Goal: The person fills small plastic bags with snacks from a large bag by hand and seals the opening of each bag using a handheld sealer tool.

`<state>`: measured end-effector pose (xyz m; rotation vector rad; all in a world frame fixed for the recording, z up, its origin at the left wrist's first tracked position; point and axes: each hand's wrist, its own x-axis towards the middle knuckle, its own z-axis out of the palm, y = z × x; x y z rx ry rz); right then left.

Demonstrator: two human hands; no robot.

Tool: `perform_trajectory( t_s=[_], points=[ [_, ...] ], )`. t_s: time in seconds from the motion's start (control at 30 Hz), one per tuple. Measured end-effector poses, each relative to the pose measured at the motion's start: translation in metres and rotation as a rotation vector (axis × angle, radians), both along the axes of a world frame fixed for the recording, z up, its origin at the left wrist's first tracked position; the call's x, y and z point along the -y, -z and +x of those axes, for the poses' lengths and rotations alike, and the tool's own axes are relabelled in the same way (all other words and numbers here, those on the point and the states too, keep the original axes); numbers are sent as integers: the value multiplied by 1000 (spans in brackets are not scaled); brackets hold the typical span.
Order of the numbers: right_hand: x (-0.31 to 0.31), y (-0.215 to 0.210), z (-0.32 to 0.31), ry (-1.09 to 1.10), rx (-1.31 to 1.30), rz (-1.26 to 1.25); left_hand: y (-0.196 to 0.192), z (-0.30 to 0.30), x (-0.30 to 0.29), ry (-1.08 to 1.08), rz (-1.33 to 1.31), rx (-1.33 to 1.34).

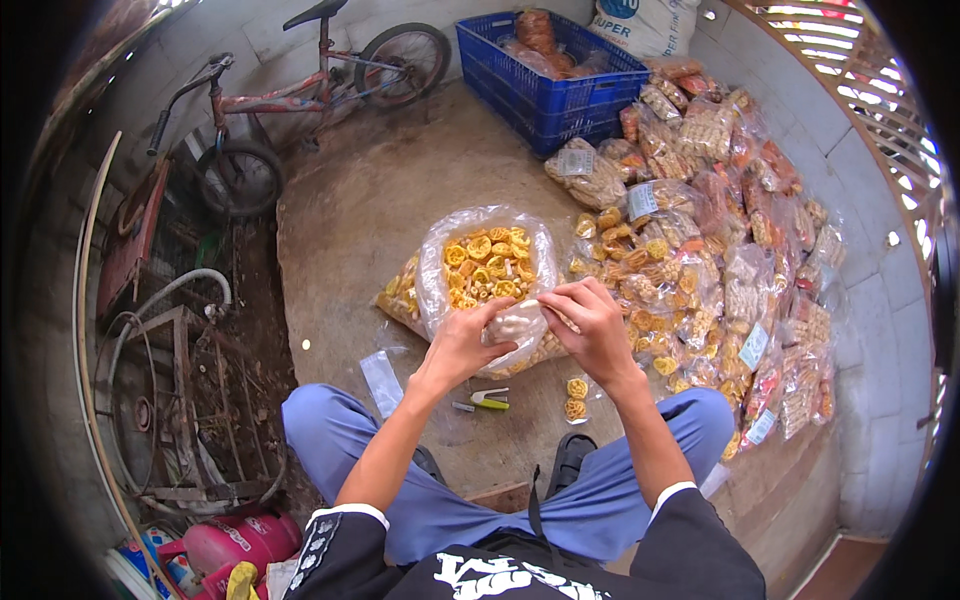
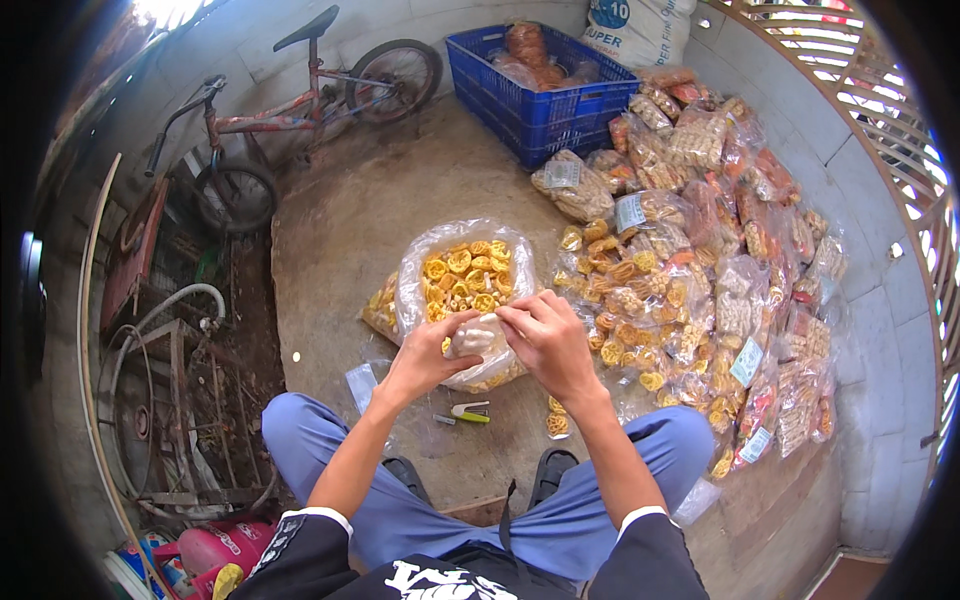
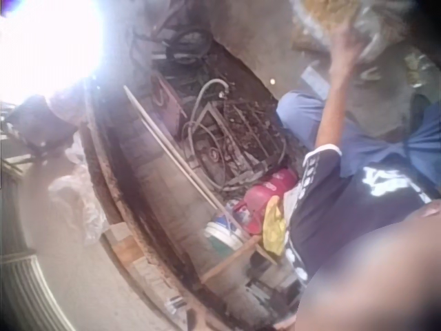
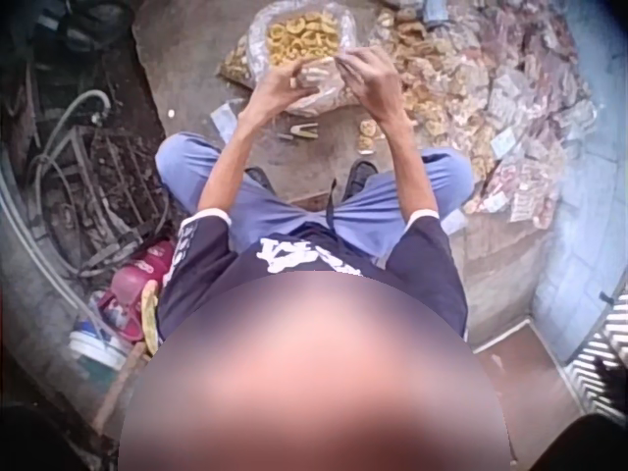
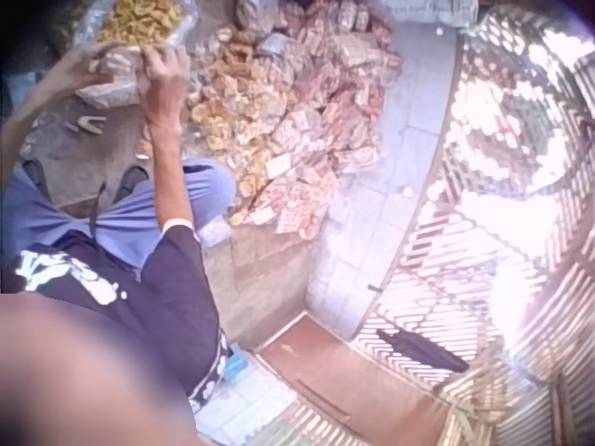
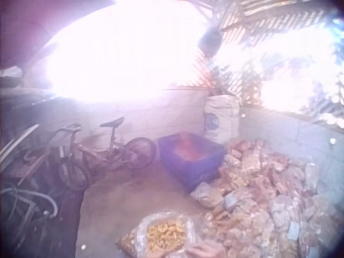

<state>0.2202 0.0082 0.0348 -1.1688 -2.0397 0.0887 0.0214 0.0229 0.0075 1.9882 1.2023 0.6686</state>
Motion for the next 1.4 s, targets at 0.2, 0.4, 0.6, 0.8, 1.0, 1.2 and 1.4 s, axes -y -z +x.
perform_trajectory(
  t_s=[0.2,0.4,0.6,0.8,1.0,1.2,1.4],
  points=[
    [-3,3,-7,-70,-28,-25,6,1,3,4,84,80],
    [1,-2,-9,-66,-27,-89,9,3,0,18,86,117],
    [3,-1,-8,-57,89,-75,13,5,-1,25,115,166],
    [3,8,-11,-53,150,-135,13,6,1,35,96,145],
    [1,13,-12,-57,201,-166,18,7,1,71,114,193],
    [-1,10,-10,-85,92,-89,14,9,1,64,-20,265],
    [-1,0,-6,-71,56,-51,15,8,-2,83,-90,321]
  ],
)
